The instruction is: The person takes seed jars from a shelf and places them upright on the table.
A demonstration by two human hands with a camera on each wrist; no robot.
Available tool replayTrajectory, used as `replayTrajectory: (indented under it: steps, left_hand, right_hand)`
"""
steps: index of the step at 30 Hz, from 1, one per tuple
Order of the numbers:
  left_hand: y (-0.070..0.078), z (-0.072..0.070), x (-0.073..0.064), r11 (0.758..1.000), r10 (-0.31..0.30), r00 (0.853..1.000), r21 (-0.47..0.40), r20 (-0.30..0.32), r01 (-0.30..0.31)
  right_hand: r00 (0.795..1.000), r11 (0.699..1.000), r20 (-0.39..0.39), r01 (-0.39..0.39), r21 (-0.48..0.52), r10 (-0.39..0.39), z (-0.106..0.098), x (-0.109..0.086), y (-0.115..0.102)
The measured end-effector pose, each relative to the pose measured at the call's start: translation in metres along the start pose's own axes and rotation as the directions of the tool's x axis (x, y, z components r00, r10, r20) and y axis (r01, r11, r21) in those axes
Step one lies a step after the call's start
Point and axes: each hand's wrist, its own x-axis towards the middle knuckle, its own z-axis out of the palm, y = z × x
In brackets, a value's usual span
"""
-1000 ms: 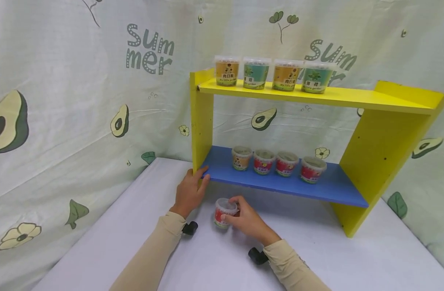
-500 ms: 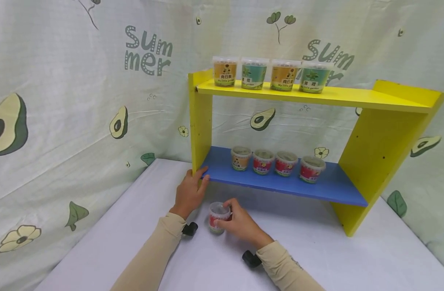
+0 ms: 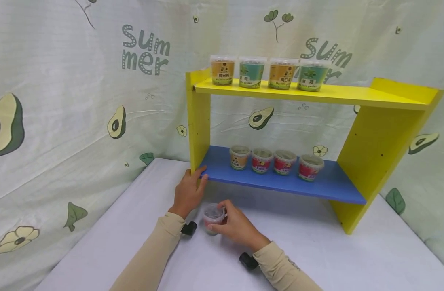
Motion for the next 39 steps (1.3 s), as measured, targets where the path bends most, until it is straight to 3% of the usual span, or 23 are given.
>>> replayTrajectory:
  steps: [6,39]
  left_hand:
    - [-0.0017,0.0014,0.0002,1.000,0.011,1.000,0.005,-0.014,-0.011]
    - [-0.0001,0.0029,-0.0012,1.000,0.013,1.000,-0.005,-0.011,-0.013]
  right_hand:
    - [1.000,0.999,0.029,0.009,0.037,-0.010,-0.0014,-0.0005,-0.0025]
    - [0.999,1.000,0.053,-0.011,0.024,0.009,-0.0047,-0.0035,-0.0020]
